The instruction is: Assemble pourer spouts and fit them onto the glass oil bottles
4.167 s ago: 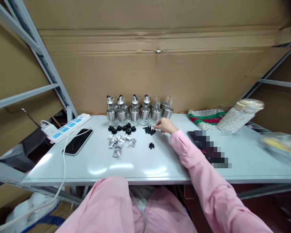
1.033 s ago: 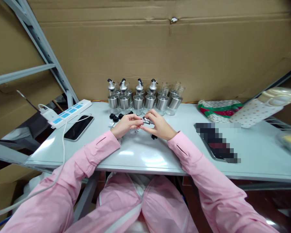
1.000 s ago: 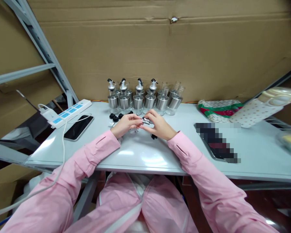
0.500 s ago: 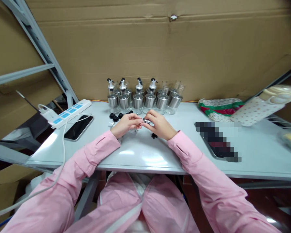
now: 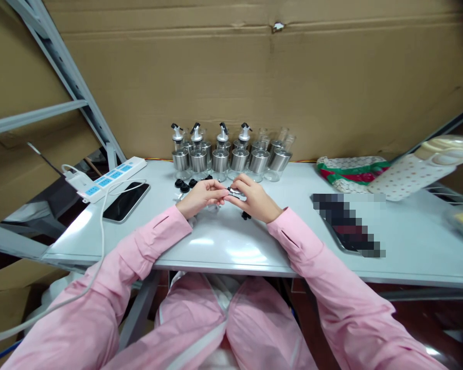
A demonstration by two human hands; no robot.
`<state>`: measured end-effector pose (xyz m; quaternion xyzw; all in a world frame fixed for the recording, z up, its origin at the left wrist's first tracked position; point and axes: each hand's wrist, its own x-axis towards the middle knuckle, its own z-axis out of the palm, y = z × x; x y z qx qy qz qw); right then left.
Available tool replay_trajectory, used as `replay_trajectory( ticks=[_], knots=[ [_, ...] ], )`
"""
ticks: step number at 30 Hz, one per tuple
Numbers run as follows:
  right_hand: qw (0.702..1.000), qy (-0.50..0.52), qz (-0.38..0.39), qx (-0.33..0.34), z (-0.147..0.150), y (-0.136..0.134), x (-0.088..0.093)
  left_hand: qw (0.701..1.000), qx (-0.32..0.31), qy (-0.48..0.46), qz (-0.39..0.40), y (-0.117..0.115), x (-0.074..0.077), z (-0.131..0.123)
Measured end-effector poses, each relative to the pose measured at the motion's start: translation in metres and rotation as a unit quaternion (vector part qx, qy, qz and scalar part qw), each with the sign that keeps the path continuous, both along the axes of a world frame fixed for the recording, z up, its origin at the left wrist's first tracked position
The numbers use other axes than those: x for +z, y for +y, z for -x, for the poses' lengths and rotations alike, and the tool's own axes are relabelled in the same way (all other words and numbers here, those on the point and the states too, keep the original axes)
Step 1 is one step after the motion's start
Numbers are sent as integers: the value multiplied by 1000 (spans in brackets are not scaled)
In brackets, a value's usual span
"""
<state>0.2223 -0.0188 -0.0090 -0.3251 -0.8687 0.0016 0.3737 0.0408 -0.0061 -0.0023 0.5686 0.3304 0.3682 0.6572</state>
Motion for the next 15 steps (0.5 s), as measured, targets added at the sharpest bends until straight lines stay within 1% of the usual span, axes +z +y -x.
replay_trajectory(
  ticks=[5, 11, 15],
  knots=[
    [1000, -21, 5, -13, 0, 1, -2, 1000, 10, -2, 6, -1, -1, -2],
    [999, -32, 7, -16, 0, 1, -3, 1000, 20, -1, -10, -2, 1, -2],
    [999, -37, -10, -16, 2, 0, -3, 999, 22, 19, -44, -1, 0, 0]
  ],
)
